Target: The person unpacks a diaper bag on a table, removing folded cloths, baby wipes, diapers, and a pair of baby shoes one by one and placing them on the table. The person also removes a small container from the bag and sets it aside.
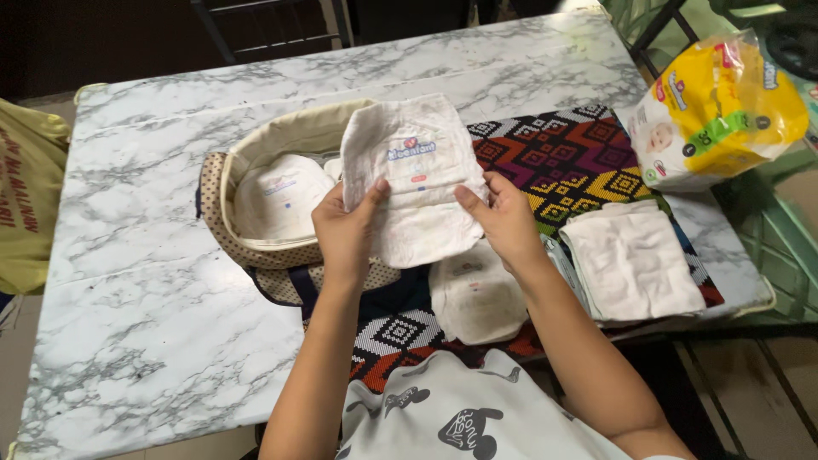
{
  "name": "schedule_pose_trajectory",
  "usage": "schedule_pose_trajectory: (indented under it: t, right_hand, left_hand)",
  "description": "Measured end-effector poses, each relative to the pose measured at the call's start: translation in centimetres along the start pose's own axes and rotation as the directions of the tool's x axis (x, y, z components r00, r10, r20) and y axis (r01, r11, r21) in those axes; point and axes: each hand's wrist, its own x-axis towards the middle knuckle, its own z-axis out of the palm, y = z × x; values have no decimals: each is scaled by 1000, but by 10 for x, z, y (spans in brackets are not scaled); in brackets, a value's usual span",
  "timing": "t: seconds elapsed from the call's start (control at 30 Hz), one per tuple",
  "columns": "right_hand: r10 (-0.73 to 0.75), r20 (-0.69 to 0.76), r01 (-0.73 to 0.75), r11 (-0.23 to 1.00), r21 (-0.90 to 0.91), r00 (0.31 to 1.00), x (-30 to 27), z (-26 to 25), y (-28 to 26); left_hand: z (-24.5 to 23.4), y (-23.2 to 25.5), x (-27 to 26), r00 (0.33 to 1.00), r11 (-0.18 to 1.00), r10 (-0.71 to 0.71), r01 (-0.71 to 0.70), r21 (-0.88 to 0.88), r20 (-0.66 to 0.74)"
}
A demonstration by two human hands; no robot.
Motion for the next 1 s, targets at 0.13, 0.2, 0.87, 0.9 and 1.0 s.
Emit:
schedule_pose_trajectory:
  t: [0.13, 0.2, 0.87, 0.9, 1.0]
  right_hand:
    - [29, -30, -28, 999, 43, 999, -12, -12, -5]
    - [54, -47, -52, 997, 53, 997, -17, -18, -8]
    - [323, -213, -345, 935, -75, 922, -109, -122, 107]
    - [345, -214, -366, 928, -71, 914, -113, -125, 118]
    - [319, -262, -381, 894, -235, 911, -123, -131, 147]
  left_hand:
    - [13, -4, -9, 999, 1000, -20, 20, -15, 33]
    - [18, -7, -12, 998, 999, -15, 17, -34, 59]
    - [45, -143, -99, 951, 922, -298, 266, 280, 77]
    - [43, -154, -102, 948, 923, -307, 276, 267, 82]
    - [35, -185, -108, 939, 880, -340, 297, 371, 53]
